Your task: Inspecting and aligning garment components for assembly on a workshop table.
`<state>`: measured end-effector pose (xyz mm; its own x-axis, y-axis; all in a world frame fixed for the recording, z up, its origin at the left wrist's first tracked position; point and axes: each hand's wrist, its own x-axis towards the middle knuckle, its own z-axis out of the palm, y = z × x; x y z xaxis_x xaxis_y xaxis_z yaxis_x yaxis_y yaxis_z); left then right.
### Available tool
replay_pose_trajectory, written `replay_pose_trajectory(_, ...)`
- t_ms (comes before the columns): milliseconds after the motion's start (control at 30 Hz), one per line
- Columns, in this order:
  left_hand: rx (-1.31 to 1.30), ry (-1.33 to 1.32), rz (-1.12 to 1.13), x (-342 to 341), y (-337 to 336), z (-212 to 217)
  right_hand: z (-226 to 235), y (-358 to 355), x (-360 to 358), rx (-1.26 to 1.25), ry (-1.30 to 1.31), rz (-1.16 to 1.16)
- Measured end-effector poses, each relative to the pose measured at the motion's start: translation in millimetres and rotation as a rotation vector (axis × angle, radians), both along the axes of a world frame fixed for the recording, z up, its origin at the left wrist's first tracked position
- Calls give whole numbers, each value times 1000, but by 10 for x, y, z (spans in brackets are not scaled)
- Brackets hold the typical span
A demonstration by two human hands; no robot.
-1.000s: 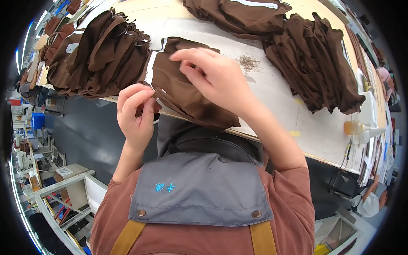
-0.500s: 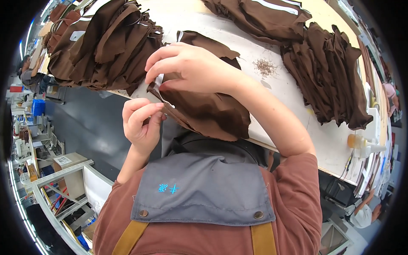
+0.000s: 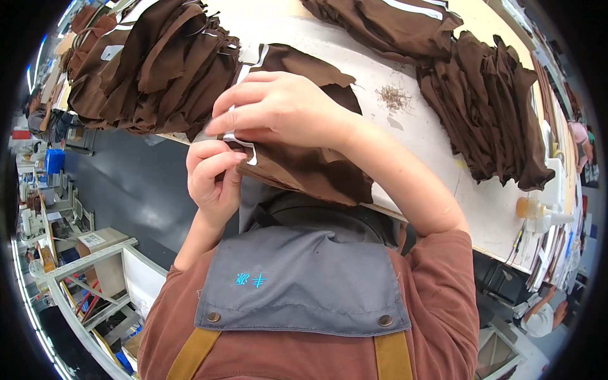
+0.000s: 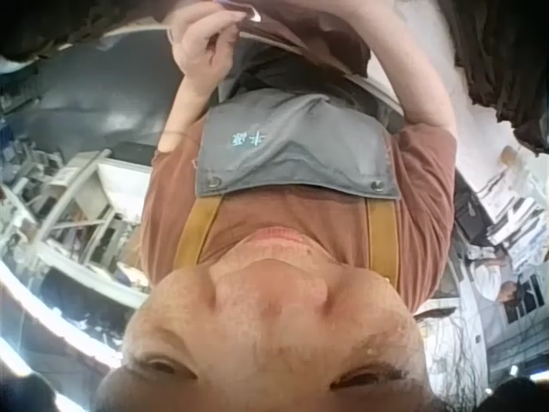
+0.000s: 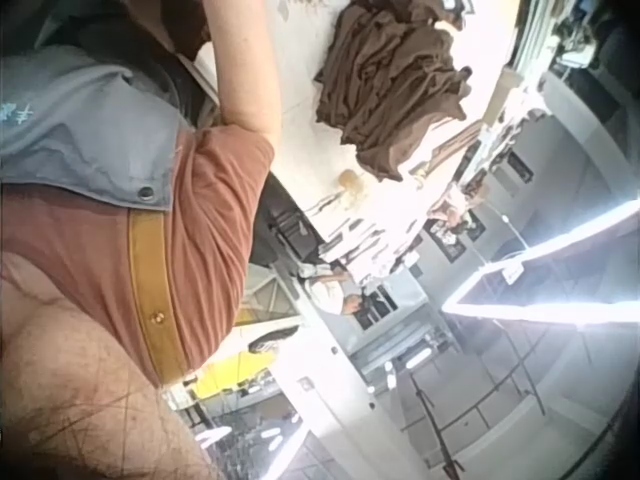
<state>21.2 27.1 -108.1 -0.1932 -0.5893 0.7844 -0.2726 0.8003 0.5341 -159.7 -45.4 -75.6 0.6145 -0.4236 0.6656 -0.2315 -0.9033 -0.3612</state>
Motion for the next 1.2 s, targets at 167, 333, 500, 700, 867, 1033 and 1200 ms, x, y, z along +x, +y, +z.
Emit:
replay_pose_trajectory(167,-61,-33,63,6,13,6,-27,45,-55,-296,-25,-208)
replay_pose_trajectory(333,135,88,59,16,17,16,156,9,-358,-432,-111,-438)
replay_pose_trajectory(500,681,168,-328,92,-48,283,217,195,-641,211,-162,-2)
replay_pose_trajectory(700,468,-292,-294,57,-211,525,309,427,-820,499,-110,35)
replay_pose_trajectory(867,406,-375,-244,-37,-192,637,400,542,-826,478,216,-66)
replay_pose_trajectory(1033,378,-406,-246,-106,-167,705,406,644,-625,394,259,-228)
replay_pose_trajectory(1200,445,-392,-215,-133,-179,771,379,751,-619,583,47,-212)
